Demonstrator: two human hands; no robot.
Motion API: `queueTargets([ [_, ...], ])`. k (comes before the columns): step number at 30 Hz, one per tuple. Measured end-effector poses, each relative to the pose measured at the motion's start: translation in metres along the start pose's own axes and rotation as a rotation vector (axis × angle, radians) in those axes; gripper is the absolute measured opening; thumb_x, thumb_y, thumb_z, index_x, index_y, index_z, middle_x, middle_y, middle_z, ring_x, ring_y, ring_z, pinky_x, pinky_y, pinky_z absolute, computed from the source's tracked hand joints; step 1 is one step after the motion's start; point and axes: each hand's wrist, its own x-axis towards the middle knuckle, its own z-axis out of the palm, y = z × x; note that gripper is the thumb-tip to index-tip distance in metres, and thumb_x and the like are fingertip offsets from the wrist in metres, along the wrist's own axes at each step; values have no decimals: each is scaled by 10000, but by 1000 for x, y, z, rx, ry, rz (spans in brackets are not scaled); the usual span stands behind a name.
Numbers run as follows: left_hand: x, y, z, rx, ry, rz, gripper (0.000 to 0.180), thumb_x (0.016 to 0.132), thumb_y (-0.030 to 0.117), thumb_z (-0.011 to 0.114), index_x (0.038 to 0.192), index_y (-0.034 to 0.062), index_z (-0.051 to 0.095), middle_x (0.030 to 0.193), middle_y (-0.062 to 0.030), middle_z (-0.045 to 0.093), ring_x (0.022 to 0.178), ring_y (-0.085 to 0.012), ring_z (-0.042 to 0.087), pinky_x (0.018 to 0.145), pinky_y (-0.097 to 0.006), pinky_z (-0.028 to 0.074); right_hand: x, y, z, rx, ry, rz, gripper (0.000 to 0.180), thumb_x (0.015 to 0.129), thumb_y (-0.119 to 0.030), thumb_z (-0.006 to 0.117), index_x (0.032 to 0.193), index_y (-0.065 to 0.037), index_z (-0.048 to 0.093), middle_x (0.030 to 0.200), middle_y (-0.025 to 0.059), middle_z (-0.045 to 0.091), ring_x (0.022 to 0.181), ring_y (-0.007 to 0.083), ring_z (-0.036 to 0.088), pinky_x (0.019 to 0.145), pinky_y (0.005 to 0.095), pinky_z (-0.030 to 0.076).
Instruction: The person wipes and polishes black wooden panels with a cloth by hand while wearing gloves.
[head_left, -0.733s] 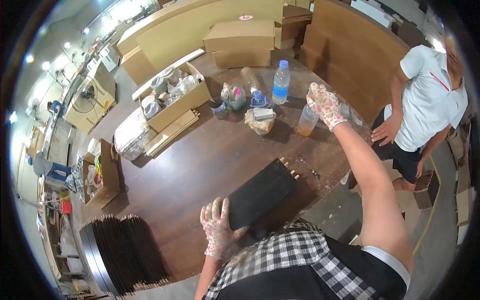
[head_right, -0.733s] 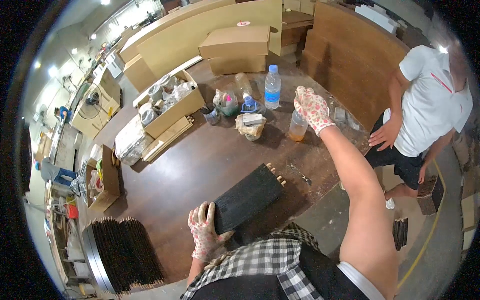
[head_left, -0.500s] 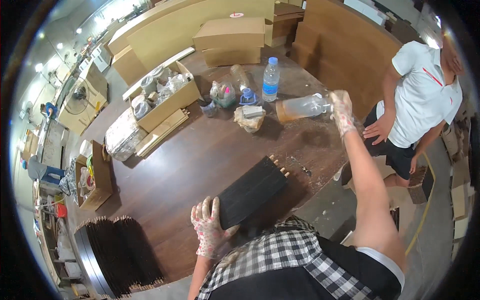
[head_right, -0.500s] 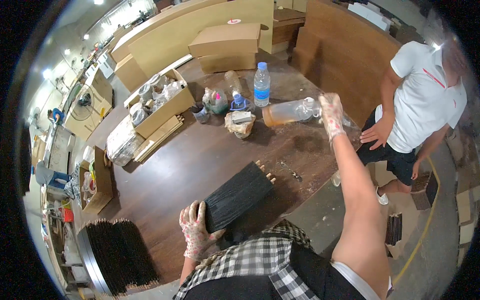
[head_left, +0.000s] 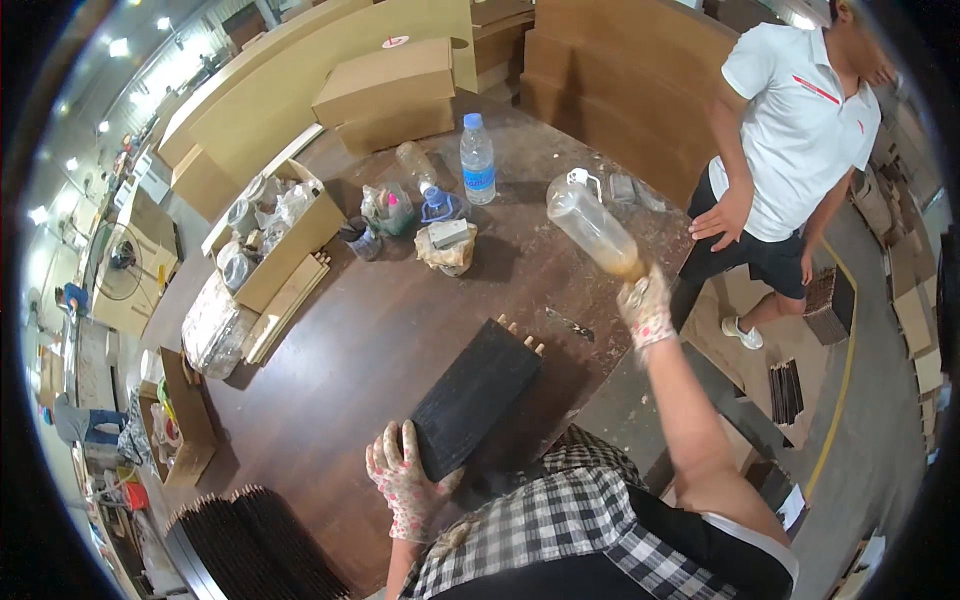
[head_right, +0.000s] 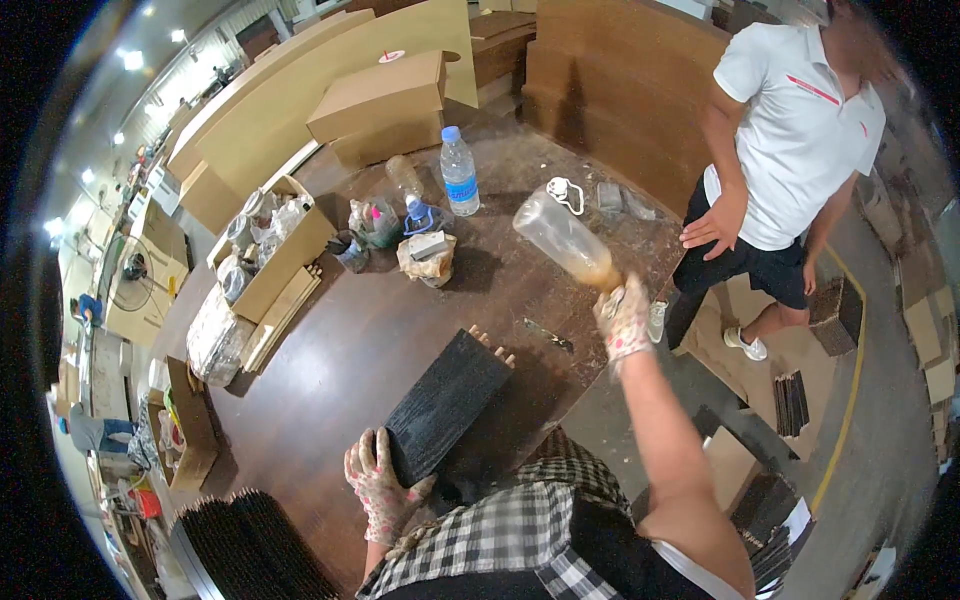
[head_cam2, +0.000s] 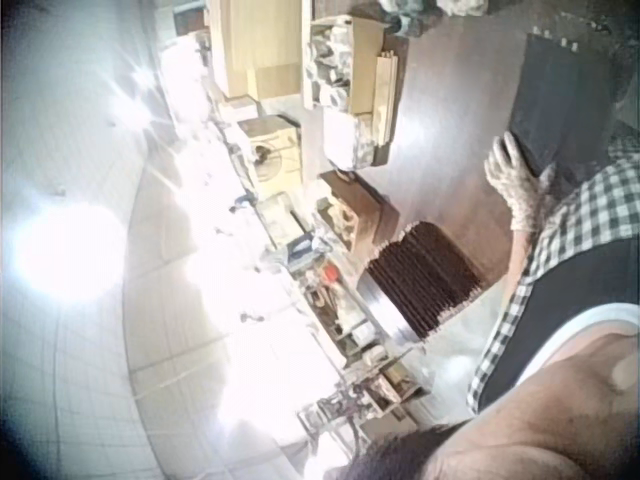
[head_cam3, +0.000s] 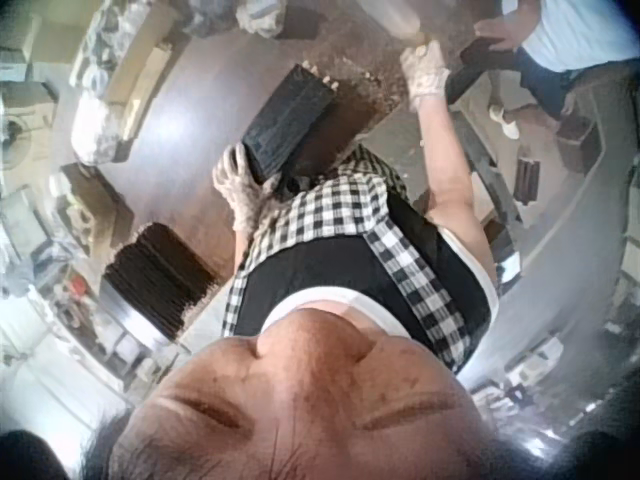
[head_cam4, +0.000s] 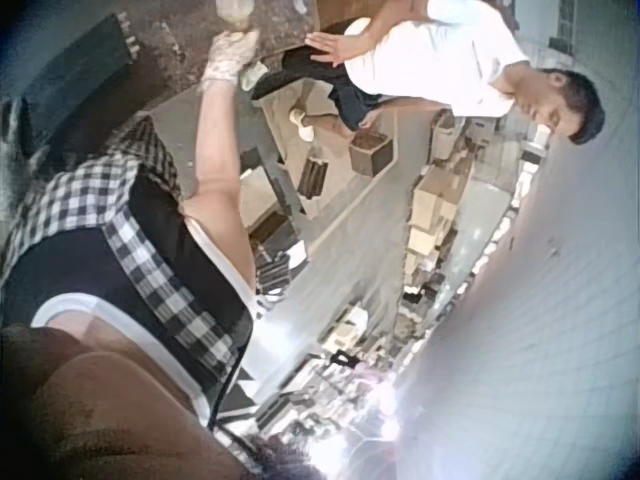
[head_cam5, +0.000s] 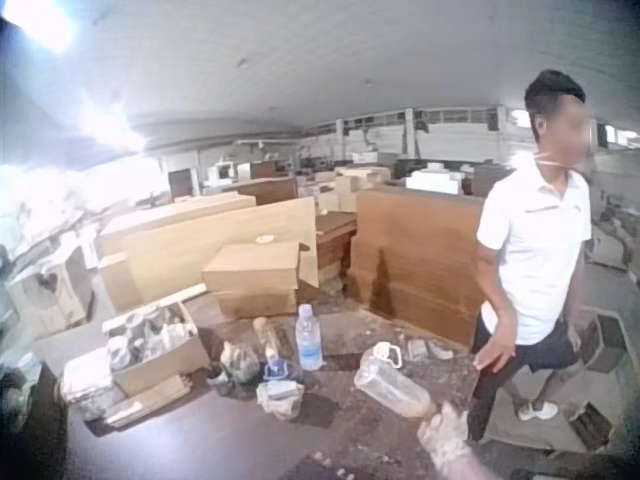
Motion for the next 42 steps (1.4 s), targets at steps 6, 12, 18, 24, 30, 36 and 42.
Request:
queueTargets([
  [6, -2, 1, 1, -8, 11, -5, 1038, 532, 473, 835, 1385, 42, 431, 1369, -193, 431, 1276, -386, 378, 1114, -542, 242, -22, -86, 121, -1014, -147, -1024, 402, 908, -298, 653, 1188, -32, 543, 1010, 86, 673, 722, 182, 645, 636, 321, 531],
  [12, 1, -1, 0, -44, 53, 12, 1001, 551, 455, 827, 1375, 31, 448, 1363, -204, 443, 1272, -396, 395, 1111, -548, 249, -10, -46, 181, -1691, -512, -1500, 453, 921, -428, 574, 1227, -95, 549, 1219, 152, 598, 992, 340, 644, 857, 436, 522],
  [18, 3, -2, 0, -62, 38, -20, 1011, 543, 482, 822, 1371, 33, 456, 1378, -200, 435, 1288, -393, 386, 1115, -552, 237, -5, -1, 191, -1972, -571, -1356, 455, 973, -412, 475, 1289, -87, 521, 1299, 154, 554, 1072, 336, 614, 926, 439, 489],
  [24, -2, -3, 0, -88, 0, -27, 1008, 561, 475, 827, 1380, 33, 439, 1404, -195, 412, 1311, -393, 362, 1130, -550, 207, -19, -25, 182, -1983, -513, -1372, 447, 997, -332, 446, 1352, -70, 516, 1323, 136, 568, 1183, 301, 554, 1032, 402, 429],
  [30, -5, -9, -7, -144, -27, -30, 1125, 582, 480, 821, 1434, -49, 311, 1421, -230, 390, 1352, -378, 334, 1153, -530, 181, -164, 48, 153, -1392, -1076, -1777, 164, 858, -79, 607, 1003, -13, 648, 954, 117, 668, 853, 236, 645, 743, 338, 549],
  [36, -4, -16, 12, -179, 38, 3, 1219, 557, 505, 834, 1447, -91, 251, 1398, -244, 407, 1312, -383, 378, 1142, -514, 205, -225, 153, 75, -1889, -1485, -1136, 514, 993, -285, 394, 1456, -64, 398, 1546, 182, 311, 1450, 386, 233, 1164, 585, 138],
  [42, -5, -11, 6, -211, 89, 31, 1137, 593, 466, 823, 1425, -99, 292, 1385, -256, 416, 1312, -395, 373, 1139, -537, 208, -82, 99, 67, -1666, -981, -1292, 349, 948, -182, 477, 1230, -19, 602, 1270, 190, 608, 1187, 312, 586, 1037, 408, 443],
])
